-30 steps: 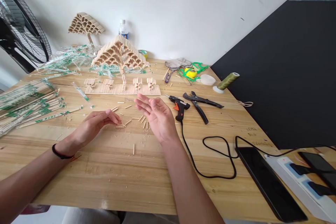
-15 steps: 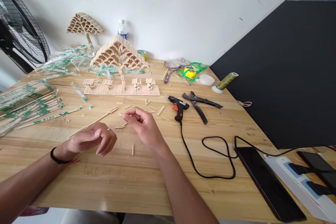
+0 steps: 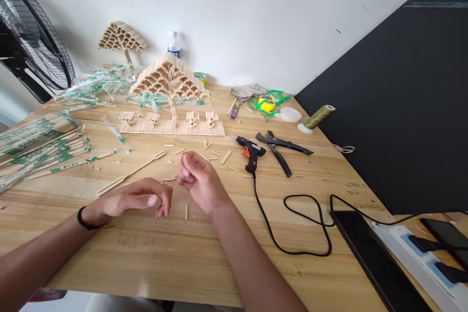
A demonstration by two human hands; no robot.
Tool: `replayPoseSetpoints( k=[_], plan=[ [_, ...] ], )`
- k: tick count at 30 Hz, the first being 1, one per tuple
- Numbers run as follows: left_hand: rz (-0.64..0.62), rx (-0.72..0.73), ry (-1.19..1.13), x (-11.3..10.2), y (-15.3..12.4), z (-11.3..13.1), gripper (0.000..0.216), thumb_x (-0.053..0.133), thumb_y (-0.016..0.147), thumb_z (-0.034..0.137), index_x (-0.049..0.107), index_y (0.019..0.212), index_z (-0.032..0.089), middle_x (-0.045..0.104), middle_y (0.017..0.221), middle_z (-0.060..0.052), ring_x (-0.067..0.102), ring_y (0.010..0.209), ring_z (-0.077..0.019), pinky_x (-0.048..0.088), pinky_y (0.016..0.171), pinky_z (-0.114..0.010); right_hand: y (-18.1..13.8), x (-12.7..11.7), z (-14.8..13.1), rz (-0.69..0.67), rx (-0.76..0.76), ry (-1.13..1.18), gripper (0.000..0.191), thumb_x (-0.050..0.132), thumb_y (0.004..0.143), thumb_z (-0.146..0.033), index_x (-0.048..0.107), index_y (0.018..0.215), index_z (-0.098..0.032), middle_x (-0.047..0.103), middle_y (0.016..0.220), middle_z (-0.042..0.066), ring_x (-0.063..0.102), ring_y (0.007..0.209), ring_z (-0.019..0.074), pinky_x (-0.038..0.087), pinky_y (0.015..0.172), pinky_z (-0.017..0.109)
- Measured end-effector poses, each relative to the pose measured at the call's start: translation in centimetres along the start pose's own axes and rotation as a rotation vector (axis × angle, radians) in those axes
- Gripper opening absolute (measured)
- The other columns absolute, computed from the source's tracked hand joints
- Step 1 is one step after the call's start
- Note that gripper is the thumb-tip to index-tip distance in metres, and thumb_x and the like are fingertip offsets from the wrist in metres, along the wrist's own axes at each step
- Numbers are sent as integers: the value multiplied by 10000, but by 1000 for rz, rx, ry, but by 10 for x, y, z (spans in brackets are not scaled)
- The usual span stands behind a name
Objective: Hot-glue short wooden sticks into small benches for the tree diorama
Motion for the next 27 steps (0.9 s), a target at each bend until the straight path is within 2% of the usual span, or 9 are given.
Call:
replayPoseSetpoints(
  k=[2,5,10,13,16,19,22,24,27],
  plan=[
    [24,9,-5,-4,0,0,540,577,992,646,769,922,146,674,844,-78,627,808,-220,479,803,-334,0,-12,-16,79,-48,58,324,939,784,-414,699,817,-200,397,614,-90,296,520,65,328,479,162],
    [123,14,13,-16,-1,0,477,590,1011,590,761,951,149,672,834,-65,624,789,-202,479,793,-325,-2,-32,-38,177,-92,64,369,979,724,-376,684,846,-191,319,619,-108,170,507,59,184,405,147],
    [449,7,76,-50,-4,-2,378,604,1029,502,724,933,157,616,735,-9,578,687,-152,469,717,-291,-8,-49,-62,234,-155,49,399,1003,674,-344,678,859,-202,223,584,-132,79,486,60,105,363,151],
    [582,70,28,-62,-8,-2,276,652,1015,444,722,1067,182,673,851,-24,637,761,-161,517,776,-303,-9,-43,-61,205,-157,66,369,991,701,-345,684,849,-204,224,568,-138,74,468,53,118,350,143],
    [554,131,-81,-57,-8,0,461,746,966,347,629,1409,289,697,1291,-91,693,1147,-247,553,993,-385,-7,-26,-50,136,-165,78,324,960,755,-348,681,794,-189,340,565,-121,217,448,35,270,382,121],
    [408,154,-193,-38,-2,1,664,757,961,290,502,1567,383,511,1627,-86,509,1482,-308,451,1197,-473,-4,-7,-35,43,-176,40,279,922,806,-378,715,795,-192,635,698,-39,544,570,60,518,567,162],
    [285,162,-301,-19,5,-1,625,725,982,254,529,1564,371,454,1689,-69,452,1540,-316,365,1276,-501,-1,3,-22,-14,-167,-11,213,876,861,-384,748,835,-215,802,1016,29,747,896,132,613,883,246],
    [252,162,-371,-12,10,-5,588,717,980,208,574,1534,347,482,1674,-69,464,1536,-314,354,1287,-493,0,4,-17,-28,-164,-32,158,840,900,-362,753,860,-236,808,1163,27,751,1106,161,576,1050,292],
    [266,152,-479,-10,13,-15,551,715,963,148,631,1485,307,512,1654,-68,475,1530,-306,361,1287,-455,-1,4,-17,-49,-190,-100,90,789,947,-341,760,927,-258,791,1257,17,700,1277,189,518,1166,355]
  ],
)
Point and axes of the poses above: each hand's wrist, its own y-axis towards the middle knuckle, its own x-axis out of the palm, z = x × y, the point moved 10 cm from there along y, towards the middle knuckle
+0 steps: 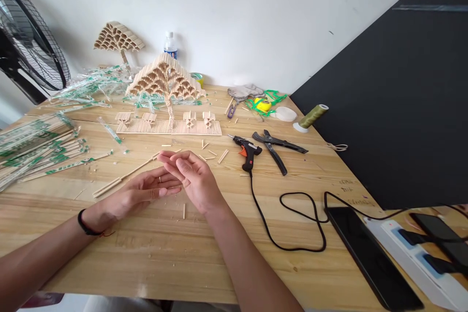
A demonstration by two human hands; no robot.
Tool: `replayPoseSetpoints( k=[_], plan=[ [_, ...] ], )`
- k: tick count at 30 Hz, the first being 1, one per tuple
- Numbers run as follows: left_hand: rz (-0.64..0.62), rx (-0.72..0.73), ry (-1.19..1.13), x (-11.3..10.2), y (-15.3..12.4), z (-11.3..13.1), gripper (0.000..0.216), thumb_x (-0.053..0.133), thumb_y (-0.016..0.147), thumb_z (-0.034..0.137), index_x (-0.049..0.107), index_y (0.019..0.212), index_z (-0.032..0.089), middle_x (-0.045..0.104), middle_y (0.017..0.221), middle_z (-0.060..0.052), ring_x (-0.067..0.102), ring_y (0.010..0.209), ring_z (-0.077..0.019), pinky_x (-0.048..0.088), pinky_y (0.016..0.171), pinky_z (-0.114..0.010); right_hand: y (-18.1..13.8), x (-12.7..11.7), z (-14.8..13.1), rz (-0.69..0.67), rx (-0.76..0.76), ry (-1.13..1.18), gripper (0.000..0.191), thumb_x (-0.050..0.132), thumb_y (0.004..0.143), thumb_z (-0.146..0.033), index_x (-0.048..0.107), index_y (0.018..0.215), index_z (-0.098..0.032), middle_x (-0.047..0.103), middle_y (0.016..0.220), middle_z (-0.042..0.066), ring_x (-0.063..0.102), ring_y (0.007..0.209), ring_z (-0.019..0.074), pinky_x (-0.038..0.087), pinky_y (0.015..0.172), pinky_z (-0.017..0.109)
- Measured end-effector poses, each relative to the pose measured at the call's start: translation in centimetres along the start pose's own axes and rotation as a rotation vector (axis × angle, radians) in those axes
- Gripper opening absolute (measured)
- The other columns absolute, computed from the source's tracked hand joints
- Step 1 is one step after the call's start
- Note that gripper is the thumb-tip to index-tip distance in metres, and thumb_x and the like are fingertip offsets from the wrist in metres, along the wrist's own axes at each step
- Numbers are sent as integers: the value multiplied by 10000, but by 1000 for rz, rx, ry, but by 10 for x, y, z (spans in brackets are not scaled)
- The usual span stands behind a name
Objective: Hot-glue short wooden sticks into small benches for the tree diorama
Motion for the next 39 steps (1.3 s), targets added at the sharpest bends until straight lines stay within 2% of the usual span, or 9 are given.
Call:
replayPoseSetpoints(
  k=[3,6,9,14,18,24,30,34,39],
  plan=[
    [62,-29,-147,-8,0,-7,460,731,932,125,716,1380,232,637,1536,-97,581,1438,-299,418,1245,-431,-3,6,-5,-35,-65,-240,92,702,1013,-341,759,1012,-269,768,1320,37,685,1314,223,526,1165,426],
    [161,-36,-264,-20,-1,-8,243,733,942,181,804,1174,164,792,1242,-113,720,1218,-265,533,1114,-378,-9,24,-11,-119,-165,-652,221,585,1070,-329,743,1209,-263,729,1400,78,652,1356,240,515,1166,454],
    [266,15,-245,-30,0,0,157,770,935,249,830,1039,148,817,1086,-99,750,1082,-224,576,1013,-313,-14,38,-13,-189,-218,-859,369,487,1105,-355,669,1410,-255,690,1461,86,613,1397,241,455,1213,458],
    [342,10,-75,-37,2,5,267,844,883,317,841,1100,162,827,1137,-112,749,1135,-241,547,1075,-335,-10,21,-13,-113,-111,-500,424,436,1121,-460,619,1478,-325,595,1579,23,491,1513,235,325,1299,463],
    [365,-37,-15,-43,0,3,306,851,874,348,836,1114,159,826,1163,-132,774,1088,-246,555,1080,-380,-3,5,-11,-51,-76,-176,440,472,1073,-553,671,1397,-330,626,1546,28,495,1510,250,339,1287,496],
    [317,-77,52,-36,1,-1,265,892,823,348,838,1023,183,836,1073,-85,778,1020,-217,570,1050,-381,-3,19,-7,-111,-27,-65,548,420,1054,-657,607,1469,-351,542,1625,14,377,1585,224,260,1318,487],
    [355,-159,173,-44,-1,-9,260,911,777,377,839,898,158,825,881,-85,773,781,-195,627,801,-326,-7,33,-6,-195,-41,-13,575,358,1069,-671,554,1522,-376,466,1679,-20,283,1624,191,156,1345,467],
    [375,-124,219,-47,-2,-6,272,899,788,402,828,866,151,815,856,-83,772,759,-192,627,756,-306,-4,23,-13,-119,-43,-36,604,375,1033,-724,569,1494,-385,453,1686,-17,303,1616,213,243,1315,490],
    [444,-89,297,-56,-4,3,348,899,772,470,809,873,149,794,823,-65,761,723,-194,629,719,-313,-1,-21,-36,168,-94,-12,595,403,997,-723,657,1365,-331,593,1560,51,517,1459,288,496,1125,499]
  ],
)
Point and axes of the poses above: each hand's wrist, its own y-axis towards the middle knuckle, its own x-axis out of the palm, z = x × y, the point moved 10 cm from there along y, towards the middle knuckle
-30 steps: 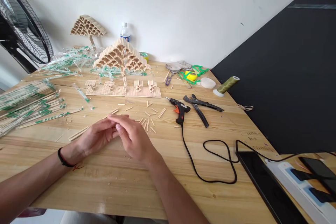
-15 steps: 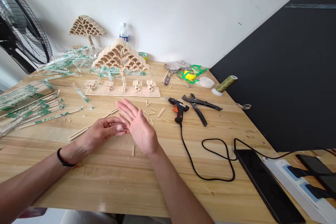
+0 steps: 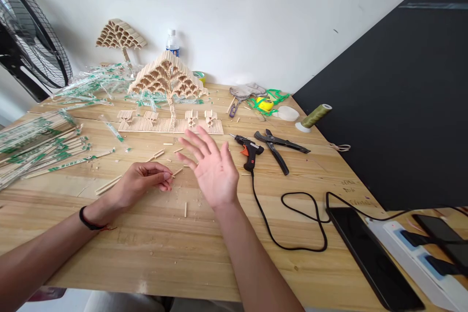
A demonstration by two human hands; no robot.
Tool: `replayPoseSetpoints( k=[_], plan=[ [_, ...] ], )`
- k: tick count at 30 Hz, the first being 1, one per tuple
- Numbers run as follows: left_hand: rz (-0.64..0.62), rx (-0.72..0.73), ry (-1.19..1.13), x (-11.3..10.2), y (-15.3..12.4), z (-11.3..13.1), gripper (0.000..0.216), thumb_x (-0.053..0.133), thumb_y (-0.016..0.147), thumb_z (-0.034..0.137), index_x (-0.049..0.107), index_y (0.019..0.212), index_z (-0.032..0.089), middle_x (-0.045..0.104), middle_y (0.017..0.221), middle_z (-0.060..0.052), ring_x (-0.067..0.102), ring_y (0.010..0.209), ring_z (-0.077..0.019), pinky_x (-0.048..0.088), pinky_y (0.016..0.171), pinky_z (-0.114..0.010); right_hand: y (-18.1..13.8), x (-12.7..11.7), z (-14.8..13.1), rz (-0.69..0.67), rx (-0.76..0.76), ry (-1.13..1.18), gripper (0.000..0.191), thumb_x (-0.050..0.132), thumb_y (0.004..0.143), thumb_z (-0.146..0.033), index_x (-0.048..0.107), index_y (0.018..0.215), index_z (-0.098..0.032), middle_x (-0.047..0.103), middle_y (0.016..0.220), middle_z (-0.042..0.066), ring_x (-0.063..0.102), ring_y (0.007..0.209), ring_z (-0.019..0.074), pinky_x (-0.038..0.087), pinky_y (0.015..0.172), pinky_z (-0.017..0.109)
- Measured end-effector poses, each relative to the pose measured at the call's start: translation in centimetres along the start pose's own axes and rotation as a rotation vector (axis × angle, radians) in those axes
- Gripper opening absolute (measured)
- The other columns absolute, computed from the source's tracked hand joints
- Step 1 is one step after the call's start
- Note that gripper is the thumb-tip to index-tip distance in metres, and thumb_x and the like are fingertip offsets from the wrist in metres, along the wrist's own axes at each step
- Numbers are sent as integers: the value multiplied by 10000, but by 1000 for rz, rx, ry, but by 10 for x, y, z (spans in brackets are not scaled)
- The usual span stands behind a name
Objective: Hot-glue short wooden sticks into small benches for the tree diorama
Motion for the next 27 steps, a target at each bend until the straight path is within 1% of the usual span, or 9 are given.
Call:
replayPoseSetpoints(
  k=[4,8,12,17,19,21,23,25,27],
  plan=[
    [87,70,48,-15,1,13,379,882,781,498,783,869,142,794,826,-75,761,737,-209,638,767,-353,2,-51,-21,292,-107,29,453,491,972,-624,742,1139,-286,721,1215,84,675,1062,254,582,782,362],
    [152,142,11,-25,-1,23,385,879,793,500,768,886,144,797,859,-78,783,802,-230,651,858,-407,4,-72,-23,367,-127,-34,288,688,871,-538,719,920,-256,635,843,28,588,705,179,484,594,299],
    [119,175,-71,-22,-2,25,368,880,815,464,781,956,139,818,1024,-109,802,972,-271,617,1016,-465,6,-64,-12,331,-91,-229,180,783,808,-392,722,846,-228,636,770,3,569,660,146,481,626,292],
    [-5,144,-60,-7,-3,20,392,844,863,431,779,1137,158,796,1256,-149,733,1229,-315,538,1140,-478,5,-29,6,109,-56,-559,156,766,872,-369,757,935,-226,732,901,27,700,838,190,573,841,364],
    [3,160,69,-6,-3,21,387,821,880,454,778,1140,170,794,1264,-140,732,1222,-305,556,1103,-446,4,-21,11,34,-48,-574,181,758,887,-382,755,989,-233,745,996,43,719,970,221,585,927,400],
    [52,181,173,-11,-2,24,375,812,872,493,780,1060,170,817,1166,-127,769,1103,-286,598,994,-401,5,-27,6,53,-78,-597,186,751,887,-374,748,1012,-237,749,1023,47,720,1009,231,585,945,411],
    [120,183,258,-20,-1,26,368,810,852,522,764,942,168,822,932,-90,779,852,-238,611,788,-334,7,-46,-7,180,-139,-674,153,730,885,-345,742,992,-236,759,1008,47,717,963,226,571,928,406],
    [217,184,388,-33,0,31,375,791,857,534,714,785,175,718,646,-21,653,579,-165,505,576,-266,6,-69,-23,348,-214,-784,119,697,884,-326,742,941,-232,767,1002,52,695,912,218,541,900,392],
    [298,196,530,-44,1,38,438,727,907,534,652,659,181,586,502,18,497,473,-124,380,499,-250,7,-83,-29,434,-250,-839,135,676,880,-342,737,908,-224,761,972,57,668,871,216,522,836,367]
  ],
)
Point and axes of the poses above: each hand's wrist, its own y-axis towards the middle knuckle, its own x-axis out of the palm, z = x × y, the point moved 10 cm from there along y, towards the middle knuckle
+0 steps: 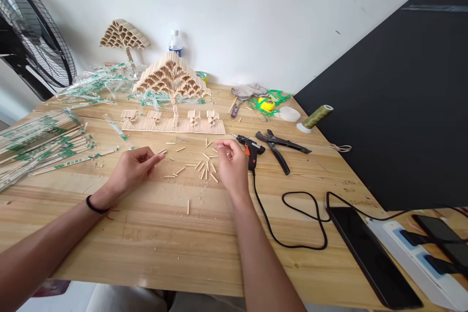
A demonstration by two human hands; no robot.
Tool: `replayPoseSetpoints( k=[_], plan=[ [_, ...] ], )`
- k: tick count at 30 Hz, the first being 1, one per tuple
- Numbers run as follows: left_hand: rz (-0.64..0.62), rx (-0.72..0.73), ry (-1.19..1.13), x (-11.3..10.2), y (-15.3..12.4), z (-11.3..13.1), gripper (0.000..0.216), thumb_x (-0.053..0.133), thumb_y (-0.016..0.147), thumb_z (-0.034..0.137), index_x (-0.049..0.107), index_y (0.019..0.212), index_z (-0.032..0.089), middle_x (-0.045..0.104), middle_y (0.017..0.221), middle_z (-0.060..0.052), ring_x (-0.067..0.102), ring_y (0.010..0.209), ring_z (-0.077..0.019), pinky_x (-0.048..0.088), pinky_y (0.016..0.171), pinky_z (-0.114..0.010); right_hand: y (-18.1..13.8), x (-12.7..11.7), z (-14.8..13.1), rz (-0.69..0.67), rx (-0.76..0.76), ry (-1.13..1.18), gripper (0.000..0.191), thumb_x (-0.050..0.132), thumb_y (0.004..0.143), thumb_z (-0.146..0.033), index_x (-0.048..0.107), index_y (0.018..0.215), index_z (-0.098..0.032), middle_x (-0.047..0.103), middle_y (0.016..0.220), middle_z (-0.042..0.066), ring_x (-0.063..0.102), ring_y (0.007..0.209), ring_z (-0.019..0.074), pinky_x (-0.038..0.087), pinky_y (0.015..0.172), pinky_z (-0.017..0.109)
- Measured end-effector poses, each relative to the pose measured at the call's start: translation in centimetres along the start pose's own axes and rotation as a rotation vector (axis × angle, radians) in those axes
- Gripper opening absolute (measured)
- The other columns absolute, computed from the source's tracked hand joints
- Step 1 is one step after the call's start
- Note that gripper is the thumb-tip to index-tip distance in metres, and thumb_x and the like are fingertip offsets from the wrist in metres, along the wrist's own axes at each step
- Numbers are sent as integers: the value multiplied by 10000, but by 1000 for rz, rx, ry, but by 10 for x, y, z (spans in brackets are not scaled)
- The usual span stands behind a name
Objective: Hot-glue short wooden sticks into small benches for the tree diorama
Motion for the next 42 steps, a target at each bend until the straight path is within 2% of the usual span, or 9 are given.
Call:
replayPoseSetpoints(
  k=[5,9,13,16,21,27,36,39,42],
  plan=[
    [32,88,90,-11,8,6,317,678,922,461,761,835,167,648,632,-4,520,569,-147,359,550,-264,-1,18,7,-115,-13,-15,200,685,883,-390,726,960,-210,722,863,37,619,717,185,480,665,307],
    [86,152,185,-18,5,16,432,615,958,458,660,635,175,559,537,4,479,539,-147,327,550,-280,-5,30,-1,-285,-21,-71,295,629,944,-476,756,962,-210,685,714,5,519,542,157,402,534,290],
    [43,257,137,-13,1,27,232,560,959,287,760,991,174,715,826,-51,649,707,-175,468,660,-273,-6,28,-14,-418,-85,-204,186,809,790,-289,814,965,-225,763,946,49,654,800,207,526,773,353],
    [1,341,138,-4,-1,29,234,555,950,209,754,1067,175,718,899,-68,675,758,-175,513,697,-281,-12,33,-13,-545,-111,-316,435,905,609,-103,838,1020,-232,754,1143,86,687,1022,264,531,965,435],
    [5,445,230,2,-7,32,238,540,973,185,752,1079,182,726,866,-47,660,743,-161,507,648,-262,-23,44,-3,-711,-194,-432,317,808,777,-36,833,1046,-202,721,1248,124,709,1060,241,556,996,433],
    [-39,490,300,11,-14,41,238,521,999,197,746,1073,179,723,873,-42,677,740,-150,520,623,-239,-23,42,8,-728,-225,-374,281,778,844,-23,823,1063,-192,734,1175,101,706,799,167,617,858,373],
    [-119,533,401,26,-17,49,210,596,1029,301,715,1182,221,728,1063,-53,725,901,-181,596,809,-292,-20,29,6,-699,-195,-276,381,893,773,-73,815,1122,-205,712,1252,94,724,889,169,619,912,358],
    [-202,552,435,41,-16,57,211,619,1029,313,710,1208,248,697,1212,-69,715,1071,-204,588,943,-337,-15,21,-2,-687,-232,-256,382,891,773,-77,811,1123,-205,735,1222,85,724,958,186,598,961,364],
    [-334,580,469,68,-9,67,202,630,1020,332,737,1172,253,665,1330,-88,695,1167,-234,575,999,-389,-12,18,2,-727,-183,-230,291,842,797,-48,814,1053,-184,760,1126,75,733,869,178,611,871,336]
  ],
)
Point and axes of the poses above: each hand's wrist, its own y-axis towards the middle knuckle, its own x-axis out of the palm, z = x × y, the point moved 10 cm from there along y, towards the middle knuckle
